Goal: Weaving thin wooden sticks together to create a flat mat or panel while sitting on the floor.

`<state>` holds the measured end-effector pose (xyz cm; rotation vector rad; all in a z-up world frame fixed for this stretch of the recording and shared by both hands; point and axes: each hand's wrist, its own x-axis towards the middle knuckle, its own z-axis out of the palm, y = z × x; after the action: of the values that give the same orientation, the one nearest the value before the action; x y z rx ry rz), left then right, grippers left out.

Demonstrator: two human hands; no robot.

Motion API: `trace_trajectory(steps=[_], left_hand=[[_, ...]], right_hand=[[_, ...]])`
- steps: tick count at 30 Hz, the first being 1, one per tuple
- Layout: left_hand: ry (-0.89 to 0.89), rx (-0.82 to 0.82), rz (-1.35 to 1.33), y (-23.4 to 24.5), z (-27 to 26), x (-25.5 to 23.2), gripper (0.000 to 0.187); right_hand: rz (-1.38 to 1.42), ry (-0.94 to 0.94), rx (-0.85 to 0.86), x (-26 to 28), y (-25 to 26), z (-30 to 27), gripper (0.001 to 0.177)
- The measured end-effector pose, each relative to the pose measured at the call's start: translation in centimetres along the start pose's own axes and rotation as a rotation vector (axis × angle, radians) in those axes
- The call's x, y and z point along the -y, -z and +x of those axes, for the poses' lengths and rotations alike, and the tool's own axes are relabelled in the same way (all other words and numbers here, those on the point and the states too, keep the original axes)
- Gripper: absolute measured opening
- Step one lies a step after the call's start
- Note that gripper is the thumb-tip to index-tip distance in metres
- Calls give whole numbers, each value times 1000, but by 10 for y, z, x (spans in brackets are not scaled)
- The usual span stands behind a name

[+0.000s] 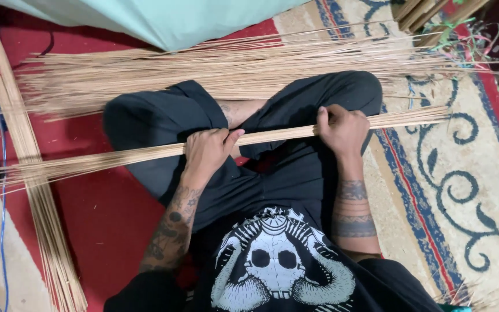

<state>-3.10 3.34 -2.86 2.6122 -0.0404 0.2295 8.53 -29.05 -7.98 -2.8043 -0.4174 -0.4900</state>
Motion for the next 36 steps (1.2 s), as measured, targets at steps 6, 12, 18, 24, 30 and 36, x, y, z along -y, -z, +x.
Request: trace_trajectory(steps=[6,12,18,24,30,36], left_hand=[[12,7,11,-15,-2,-2,62],[-15,66,-5,-29,-6,-24,61],[98,270,-40,-48,-22,-30,58],[221,523,-164,-38,5,-24,39],[289,352,-120,-53,77,31,29],[164,136,-25,-108,120,98,44]], right_hand=[[140,54,82,49,19,9,14],[393,61,475,118,35,14,27],[738,-128,630,127,-24,14,26],[783,-147,668,126,-36,12,25],[815,-196,641,122,-44,13,24],[825,-219,650,120,-46,12,25]])
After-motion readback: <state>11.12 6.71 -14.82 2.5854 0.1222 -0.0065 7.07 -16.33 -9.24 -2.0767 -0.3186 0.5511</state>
